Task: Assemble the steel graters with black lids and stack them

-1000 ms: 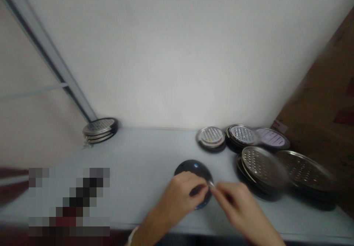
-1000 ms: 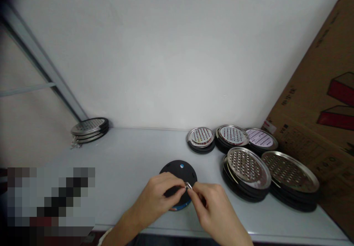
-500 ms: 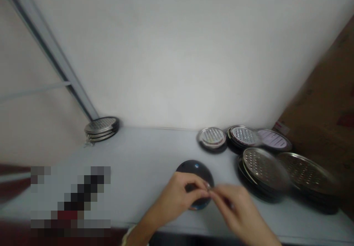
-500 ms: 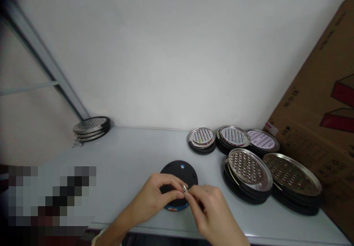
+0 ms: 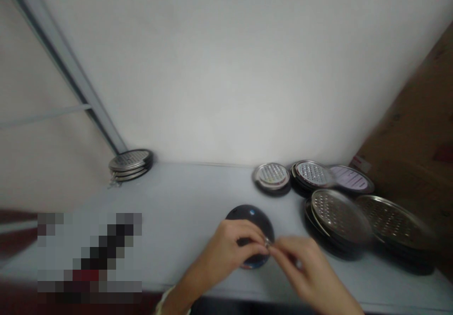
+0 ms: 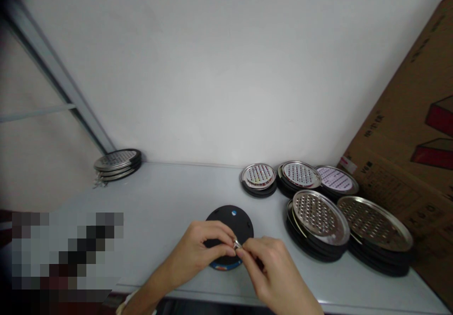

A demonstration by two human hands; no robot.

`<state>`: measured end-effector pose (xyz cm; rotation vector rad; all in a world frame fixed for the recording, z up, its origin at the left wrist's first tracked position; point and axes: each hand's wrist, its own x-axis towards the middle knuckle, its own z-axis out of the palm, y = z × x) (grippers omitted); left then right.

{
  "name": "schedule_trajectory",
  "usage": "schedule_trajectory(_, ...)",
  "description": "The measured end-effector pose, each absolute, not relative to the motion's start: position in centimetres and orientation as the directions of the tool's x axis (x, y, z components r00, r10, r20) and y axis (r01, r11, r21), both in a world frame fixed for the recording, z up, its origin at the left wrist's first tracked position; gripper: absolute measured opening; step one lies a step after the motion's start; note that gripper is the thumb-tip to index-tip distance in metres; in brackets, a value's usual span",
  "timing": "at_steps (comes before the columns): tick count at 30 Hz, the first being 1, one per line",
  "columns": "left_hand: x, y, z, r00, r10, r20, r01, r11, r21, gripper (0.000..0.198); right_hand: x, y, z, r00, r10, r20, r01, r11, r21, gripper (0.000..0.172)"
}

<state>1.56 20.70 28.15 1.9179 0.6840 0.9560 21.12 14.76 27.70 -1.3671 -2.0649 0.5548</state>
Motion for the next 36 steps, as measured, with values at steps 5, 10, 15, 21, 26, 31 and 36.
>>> schedule_trajectory(5,1.4,20.5,28.3,0.510,0.752,0.419,0.115,-0.542,0.832,0.006,21.1,14.7,27.6,-0.303,0.925,0.229,0.680,0.378,-0.629,0.044)
schedule_trajectory(10,0.8,20.4,29.2,0.643,0.669,0.372,0.056,-0.525,0.849,0.006,20.8,14.3,27.7,-0.276,0.922,0.272,0.661,0.388,-0.643,0.044)
schedule_trajectory(15,1.0,20.6,28.6,0.534,0.729,0.429,0.059,-0.538,0.841,0.003,20.5,14.4,27.5,-0.277,0.922,0.273,0.621,0.388,-0.681,0.044)
schedule_trajectory(21,0.6,20.5,29.4,0.566,0.690,0.450,0.046,-0.572,0.819,0.010,20.8,14.6,27.8,-0.242,0.942,0.230,0.580,0.331,-0.744,0.045)
schedule_trajectory(26,0.3,20.7,29.7,0.522,0.747,0.412,0.128,-0.546,0.828,0.011,20.5,14.8,27.9,-0.267,0.950,0.163,0.498,0.281,-0.820,0.039)
schedule_trajectory(31,0.0,21.0,29.7,0.657,0.673,0.339,0.080,-0.510,0.856,0.012,20.3,15.0,27.7,-0.240,0.958,0.157,0.462,0.255,-0.849,0.041)
schedule_trajectory(36,0.5,21.1,29.1,0.580,0.741,0.340,0.125,-0.493,0.861,0.010,20.2,14.7,27.6,-0.242,0.948,0.207,0.520,0.307,-0.797,0.037)
